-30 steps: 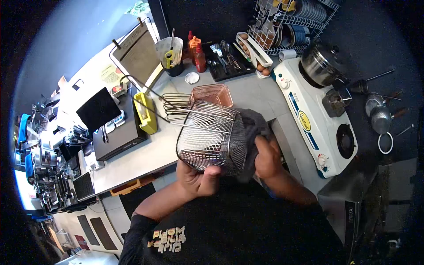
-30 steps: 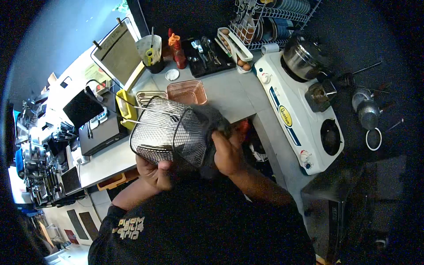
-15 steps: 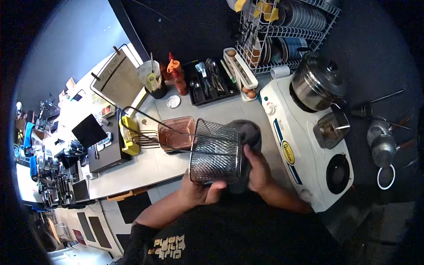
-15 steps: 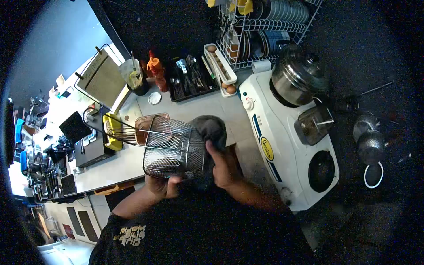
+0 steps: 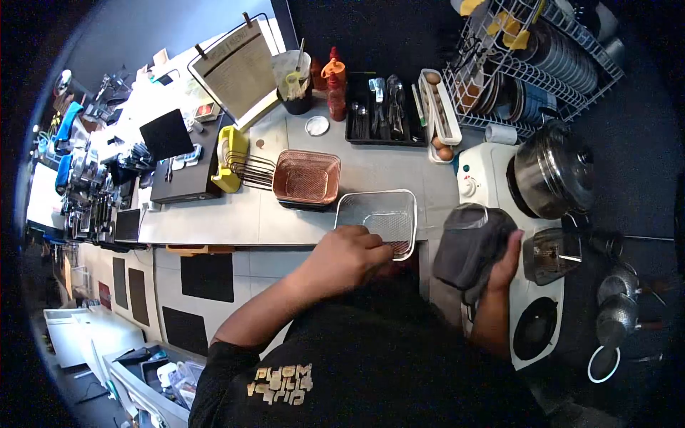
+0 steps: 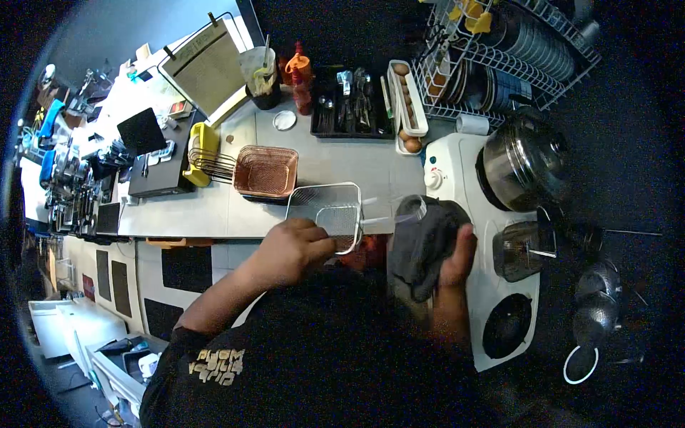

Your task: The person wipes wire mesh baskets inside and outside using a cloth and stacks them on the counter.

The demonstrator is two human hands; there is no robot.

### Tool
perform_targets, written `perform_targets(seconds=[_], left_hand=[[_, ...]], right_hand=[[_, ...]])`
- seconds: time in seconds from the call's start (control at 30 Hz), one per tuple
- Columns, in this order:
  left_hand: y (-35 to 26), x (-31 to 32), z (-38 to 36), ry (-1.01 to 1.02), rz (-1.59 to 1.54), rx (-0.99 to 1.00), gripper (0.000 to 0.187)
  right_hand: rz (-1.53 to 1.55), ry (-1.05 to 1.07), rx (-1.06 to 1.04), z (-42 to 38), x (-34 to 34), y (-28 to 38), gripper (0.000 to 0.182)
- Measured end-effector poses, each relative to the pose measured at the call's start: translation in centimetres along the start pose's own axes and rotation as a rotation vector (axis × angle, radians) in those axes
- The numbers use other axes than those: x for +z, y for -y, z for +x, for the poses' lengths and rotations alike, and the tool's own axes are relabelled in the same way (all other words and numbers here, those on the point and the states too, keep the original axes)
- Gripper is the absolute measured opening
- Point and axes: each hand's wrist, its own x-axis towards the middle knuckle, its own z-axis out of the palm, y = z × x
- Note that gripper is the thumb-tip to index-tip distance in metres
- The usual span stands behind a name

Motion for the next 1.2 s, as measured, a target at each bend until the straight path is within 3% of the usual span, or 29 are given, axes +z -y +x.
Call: perform_targets(seconds=[0.03, 0.1, 0.2, 0.3, 0.37, 0.4, 0.5, 0.6, 0.63, 0.7, 0.73, 0.77, 0.87, 0.97, 1.03, 1.1, 1.13, 1.2], left_hand=[[0.4, 0.6, -0.3, 0.08, 0.037, -0.003, 0.014], [0.9, 1.4, -0.9, 0.184, 0.134, -0.004, 0.016], [2.1, 1.9, -1.4, 0.3, 0.297, 0.017, 0.022], [2.6, 1.5, -0.9, 0.345, 0.365, 0.032, 0.023], [3.7, 2.5, -0.8, 0.327, 0.342, 0.073, 0.023], [4.5, 3.3, -0.9, 0.32, 0.327, 0.093, 0.023], [7.0, 6.4, -0.3, 0.392, 0.307, 0.206, 0.022], [7.4, 7.5, 1.3, 0.391, 0.299, 0.358, 0.023], [7.4, 7.9, 1.5, 0.397, 0.294, 0.402, 0.024], [7.8, 8.6, 1.0, 0.268, 0.188, 0.394, 0.027], [8.3, 9.3, 0.5, 0.189, 0.169, 0.395, 0.028], [8.8, 9.8, 0.0, 0.111, 0.153, 0.398, 0.029], [9.8, 8.4, -3.4, -0.031, 0.245, 0.221, 0.046], [11.0, 7.9, -9.4, -0.397, -0.113, -0.221, 0.068], [14.8, 8.9, -13.5, -0.499, -0.092, -0.545, 0.085], [18.2, 7.3, -15.7, -0.368, 0.016, -0.819, 0.086], [19.5, 6.3, -16.0, -0.409, 0.076, -0.794, 0.082], [22.3, 4.8, -16.1, -0.314, 0.096, -0.747, 0.093]], right_hand=[[-0.096, 0.151, -0.044, 0.1, 1.1, 2.1, 0.071], [-0.302, 0.066, -0.069, 1.0, -2.6, 2.5, 0.07], [-1.197, 0.023, -0.018, 1.9, 1.0, 6.0, 0.055], [-1.364, 0.08, 0.175, 1.8, 5.4, 5.6, 0.074], [-1.481, 0.253, -0.001, 3.2, 3.6, 1.2, 0.096], [-1.418, 0.403, -0.023, 4.4, 2.5, -0.7, 0.096], [-1.481, 0.568, 0.285, 7.8, 4.5, -3.4, 0.088], [-1.53, 0.723, 0.203, 11.4, 4.5, -6.7, 0.064], [-1.557, 0.777, 0.269, 12.2, 4.5, -7.4, 0.057], [-1.602, 0.878, 0.393, 13.6, 4.5, -8.3, 0.044], [-1.608, 0.89, 0.274, 13.3, 4.2, -8.4, 0.035], [-1.61, 0.864, 0.285, 13.3, 3.6, -8.8, 0.035], [-1.582, 0.781, 0.296, 13.3, 1.2, -9.8, 0.031], [-1.396, 0.573, 0.18, 11.9, -0.7, -10.1, 0.024], [-1.376, 0.507, 0.244, 11.8, -1.1, -9.9, 0.024], [-1.36, 0.438, 0.256, 11.7, -2.0, -10.0, 0.023], [-1.354, 0.4, 0.231, 11.8, -2.8, -10.6, 0.022], [-1.405, 0.292, 0.176, 11.6, -3.0, -10.9, 0.021]])
